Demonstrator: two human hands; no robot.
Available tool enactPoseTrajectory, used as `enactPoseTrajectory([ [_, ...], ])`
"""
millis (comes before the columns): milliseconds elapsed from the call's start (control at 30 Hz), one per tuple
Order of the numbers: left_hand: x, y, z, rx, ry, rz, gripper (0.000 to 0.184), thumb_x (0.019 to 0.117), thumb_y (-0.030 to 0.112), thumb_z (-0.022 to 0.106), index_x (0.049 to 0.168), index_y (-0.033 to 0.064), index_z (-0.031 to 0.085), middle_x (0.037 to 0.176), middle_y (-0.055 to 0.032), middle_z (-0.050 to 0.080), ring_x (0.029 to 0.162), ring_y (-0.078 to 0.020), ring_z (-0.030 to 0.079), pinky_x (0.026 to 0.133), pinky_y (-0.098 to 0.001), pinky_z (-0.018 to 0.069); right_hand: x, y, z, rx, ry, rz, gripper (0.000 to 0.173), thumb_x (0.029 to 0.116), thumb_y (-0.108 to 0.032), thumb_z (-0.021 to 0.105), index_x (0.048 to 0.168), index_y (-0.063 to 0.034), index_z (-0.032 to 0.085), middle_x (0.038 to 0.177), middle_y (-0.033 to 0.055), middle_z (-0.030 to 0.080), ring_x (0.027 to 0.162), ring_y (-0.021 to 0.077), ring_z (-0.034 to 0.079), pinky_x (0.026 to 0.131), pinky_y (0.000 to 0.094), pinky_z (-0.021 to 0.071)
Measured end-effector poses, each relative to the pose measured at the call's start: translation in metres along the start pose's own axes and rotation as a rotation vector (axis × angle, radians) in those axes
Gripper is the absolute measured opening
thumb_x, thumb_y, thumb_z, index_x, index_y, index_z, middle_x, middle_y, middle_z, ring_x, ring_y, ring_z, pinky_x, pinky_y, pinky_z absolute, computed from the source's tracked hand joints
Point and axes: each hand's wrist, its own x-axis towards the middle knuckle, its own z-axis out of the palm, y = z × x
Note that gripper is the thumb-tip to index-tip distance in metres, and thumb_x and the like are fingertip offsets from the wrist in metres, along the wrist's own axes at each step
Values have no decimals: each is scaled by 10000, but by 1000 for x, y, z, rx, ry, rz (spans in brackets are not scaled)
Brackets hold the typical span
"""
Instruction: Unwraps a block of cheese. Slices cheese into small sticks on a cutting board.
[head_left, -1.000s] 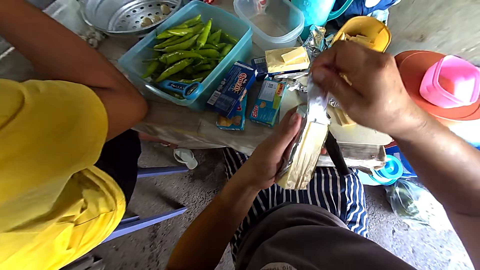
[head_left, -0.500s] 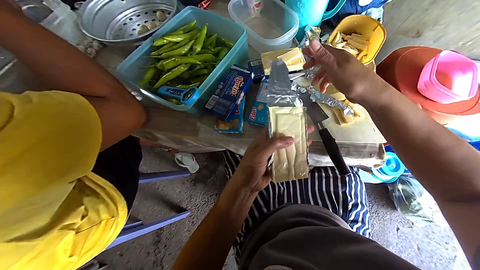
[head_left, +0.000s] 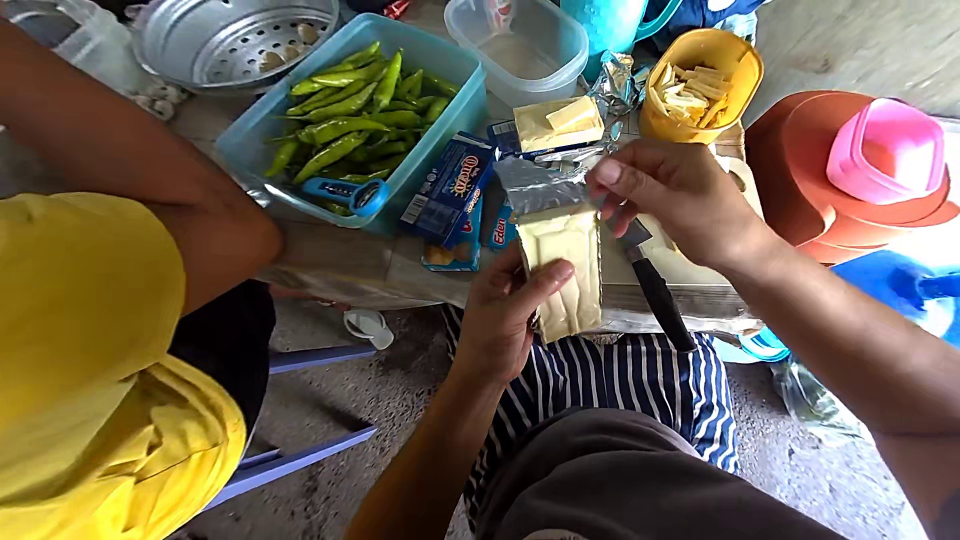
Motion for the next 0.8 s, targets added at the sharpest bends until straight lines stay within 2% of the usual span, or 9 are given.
enactPoseTrajectory([
  [67,1,-1,1,29,43,90,247,968,7,610,1175,122,680,1024,-2,753,883,-98,740,788,-293,637,-13,-2,8,-10,37,-66,184,987,-188,666,1066,-27,707,910,-6,741,798,59,725,736,254,636],
  [167,2,-3,1,118,55,228,219,958,38,656,1153,137,671,1029,30,742,928,-82,728,837,-286,624,-25,-4,18,-73,64,-106,129,933,-124,722,1027,-35,732,890,-22,748,787,-3,709,739,168,608],
  [333,1,-9,2,177,33,344,195,935,61,703,1109,144,678,1028,44,708,924,-71,703,830,-268,614,-28,-6,21,-115,108,-143,68,939,-78,694,983,-32,719,861,-16,735,770,-22,699,728,140,596],
  [500,-3,-12,6,208,50,383,227,924,70,722,1128,153,667,1060,61,690,942,-59,694,838,-264,612,-28,-5,24,-232,151,-250,64,914,-69,669,930,-11,691,853,1,700,756,-56,669,714,109,573],
  [633,-3,-14,6,216,78,435,225,918,72,734,1125,137,677,1102,51,669,946,-61,682,835,-259,608,-30,-8,25,-210,119,-284,112,910,-77,687,973,15,687,918,32,703,794,-20,696,737,140,601],
  [800,-5,-16,6,254,71,467,245,918,80,737,1150,121,674,1150,41,638,959,-58,668,838,-256,605,-30,-9,26,-254,148,-285,82,912,-61,671,949,11,687,884,29,695,774,-40,679,730,119,583],
])
